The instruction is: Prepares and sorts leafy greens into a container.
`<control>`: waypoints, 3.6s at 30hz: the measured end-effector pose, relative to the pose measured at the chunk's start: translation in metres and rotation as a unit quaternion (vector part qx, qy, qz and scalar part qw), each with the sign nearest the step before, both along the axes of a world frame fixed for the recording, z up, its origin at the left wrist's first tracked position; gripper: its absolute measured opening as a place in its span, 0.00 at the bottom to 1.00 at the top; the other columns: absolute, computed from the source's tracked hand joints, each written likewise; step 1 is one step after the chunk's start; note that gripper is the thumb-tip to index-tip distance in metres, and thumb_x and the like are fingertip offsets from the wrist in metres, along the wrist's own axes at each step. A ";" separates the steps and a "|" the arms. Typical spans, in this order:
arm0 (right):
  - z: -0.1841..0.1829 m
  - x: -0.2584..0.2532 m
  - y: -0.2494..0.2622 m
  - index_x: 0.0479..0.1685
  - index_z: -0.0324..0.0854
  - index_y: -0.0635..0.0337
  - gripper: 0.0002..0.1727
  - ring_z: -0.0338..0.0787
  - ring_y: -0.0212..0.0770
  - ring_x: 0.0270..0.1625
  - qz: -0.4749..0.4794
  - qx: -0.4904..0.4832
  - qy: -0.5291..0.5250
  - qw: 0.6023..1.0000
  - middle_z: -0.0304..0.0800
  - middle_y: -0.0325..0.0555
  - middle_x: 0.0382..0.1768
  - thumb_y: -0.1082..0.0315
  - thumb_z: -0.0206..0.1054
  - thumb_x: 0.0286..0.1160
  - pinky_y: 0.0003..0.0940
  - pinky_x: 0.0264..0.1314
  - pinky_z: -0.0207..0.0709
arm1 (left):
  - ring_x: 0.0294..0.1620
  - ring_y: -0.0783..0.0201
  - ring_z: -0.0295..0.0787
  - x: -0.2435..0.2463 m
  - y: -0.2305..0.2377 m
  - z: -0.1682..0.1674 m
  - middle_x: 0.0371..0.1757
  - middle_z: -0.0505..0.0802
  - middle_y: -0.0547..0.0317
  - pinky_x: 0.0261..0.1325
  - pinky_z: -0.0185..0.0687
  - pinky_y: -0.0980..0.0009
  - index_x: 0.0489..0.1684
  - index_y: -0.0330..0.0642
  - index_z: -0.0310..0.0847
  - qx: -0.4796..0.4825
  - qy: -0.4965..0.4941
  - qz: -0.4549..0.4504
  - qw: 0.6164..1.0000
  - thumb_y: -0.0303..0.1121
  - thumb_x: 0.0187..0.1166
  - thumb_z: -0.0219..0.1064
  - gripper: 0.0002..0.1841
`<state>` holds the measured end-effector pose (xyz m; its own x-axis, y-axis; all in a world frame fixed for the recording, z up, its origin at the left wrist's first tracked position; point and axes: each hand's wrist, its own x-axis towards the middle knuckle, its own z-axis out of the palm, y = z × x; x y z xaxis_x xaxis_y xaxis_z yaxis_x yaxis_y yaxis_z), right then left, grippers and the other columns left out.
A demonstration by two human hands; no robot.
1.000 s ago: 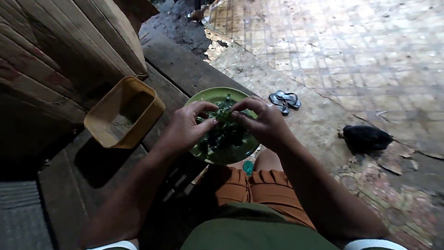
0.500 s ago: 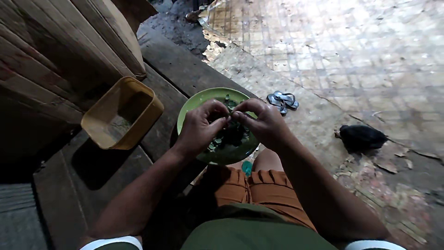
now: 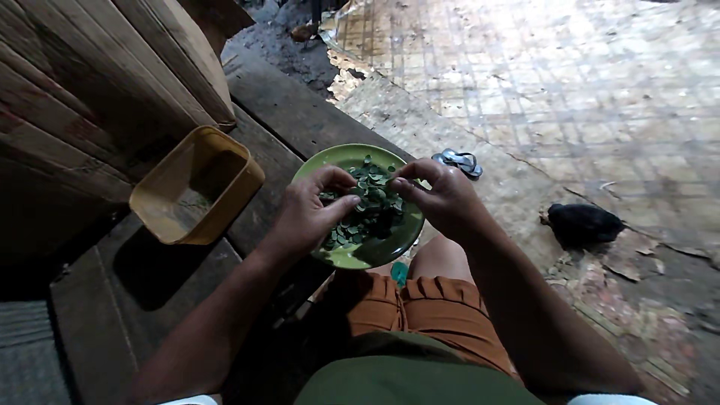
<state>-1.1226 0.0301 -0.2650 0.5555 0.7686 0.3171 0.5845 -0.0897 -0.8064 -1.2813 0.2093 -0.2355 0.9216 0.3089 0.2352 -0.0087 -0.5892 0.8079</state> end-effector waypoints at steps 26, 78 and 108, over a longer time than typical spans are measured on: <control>0.001 -0.016 0.011 0.56 0.88 0.56 0.12 0.93 0.29 0.49 0.045 0.058 -0.028 0.997 0.94 0.38 0.48 0.70 0.71 0.76 0.29 0.57 0.87 | 0.41 0.64 0.92 0.015 -0.012 -0.013 0.38 0.94 0.57 0.48 0.88 0.63 0.42 0.41 0.91 0.226 -0.056 0.017 0.972 0.28 0.78 0.69 0.05; 0.006 0.013 0.008 0.59 0.91 0.50 0.14 0.86 0.34 0.69 0.061 -0.005 -0.091 0.994 0.90 0.40 0.63 0.69 0.66 0.81 0.31 0.71 0.80 | 0.50 0.57 0.93 -0.014 0.024 0.016 0.50 0.94 0.52 0.57 0.88 0.54 0.57 0.41 0.87 0.255 0.126 -0.072 0.956 0.34 0.84 0.67 0.11; -0.006 0.004 -0.010 0.57 0.90 0.54 0.13 0.90 0.34 0.59 -0.006 0.003 -0.058 0.998 0.92 0.42 0.55 0.71 0.64 0.81 0.35 0.66 0.82 | 0.42 0.63 0.89 -0.017 0.031 0.027 0.44 0.91 0.60 0.46 0.86 0.55 0.47 0.48 0.91 0.279 0.166 -0.022 0.946 0.39 0.87 0.61 0.11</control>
